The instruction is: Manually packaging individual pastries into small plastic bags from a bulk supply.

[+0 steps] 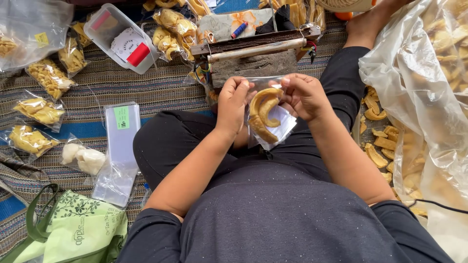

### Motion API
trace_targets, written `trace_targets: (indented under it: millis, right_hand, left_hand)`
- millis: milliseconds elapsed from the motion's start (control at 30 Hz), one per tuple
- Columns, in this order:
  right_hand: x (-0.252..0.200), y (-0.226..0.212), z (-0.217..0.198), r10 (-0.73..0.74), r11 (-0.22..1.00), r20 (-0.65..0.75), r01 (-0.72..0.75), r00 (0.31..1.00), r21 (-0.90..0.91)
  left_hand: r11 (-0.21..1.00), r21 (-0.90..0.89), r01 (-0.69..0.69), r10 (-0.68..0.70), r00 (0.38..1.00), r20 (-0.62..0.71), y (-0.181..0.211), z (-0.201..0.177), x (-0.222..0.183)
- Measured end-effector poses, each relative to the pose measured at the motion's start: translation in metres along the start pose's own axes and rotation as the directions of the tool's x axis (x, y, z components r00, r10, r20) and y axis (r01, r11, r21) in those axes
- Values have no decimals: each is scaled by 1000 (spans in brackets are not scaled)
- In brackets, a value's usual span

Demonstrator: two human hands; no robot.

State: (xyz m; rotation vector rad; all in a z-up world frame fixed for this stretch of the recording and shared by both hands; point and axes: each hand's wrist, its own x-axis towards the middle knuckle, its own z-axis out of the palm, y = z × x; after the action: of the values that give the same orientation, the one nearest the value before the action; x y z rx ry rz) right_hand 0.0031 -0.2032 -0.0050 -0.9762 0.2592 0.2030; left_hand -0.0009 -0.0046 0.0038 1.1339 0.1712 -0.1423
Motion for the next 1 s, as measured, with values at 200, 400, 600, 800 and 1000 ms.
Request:
trace_targets:
  millis: [200, 400, 600, 800, 1000]
  right_hand:
    - [37, 21, 3, -48, 997, -273, 63, 961, 48]
    - [44, 15, 17, -46, 999, -317, 52, 947, 11]
    - [44, 9, 24, -71, 997, -328, 63, 942, -34]
    - [45, 7, 25, -78, 997, -335, 70, 939, -36]
    - [45, 6, 27, -85, 996, -332, 76, 939, -40]
  left_hand:
    - [968, -241, -72, -4, 954, -299, -24, 7, 26]
    - [959, -255, -121, 7, 913, -407, -34, 2, 45]
    - [942, -311, -126, -13, 912, -409, -44, -1, 56]
    - [923, -362, -129, -36, 908, -417, -35, 7, 56]
    - [923, -360, -134, -31, 909, -415, -33, 8, 54]
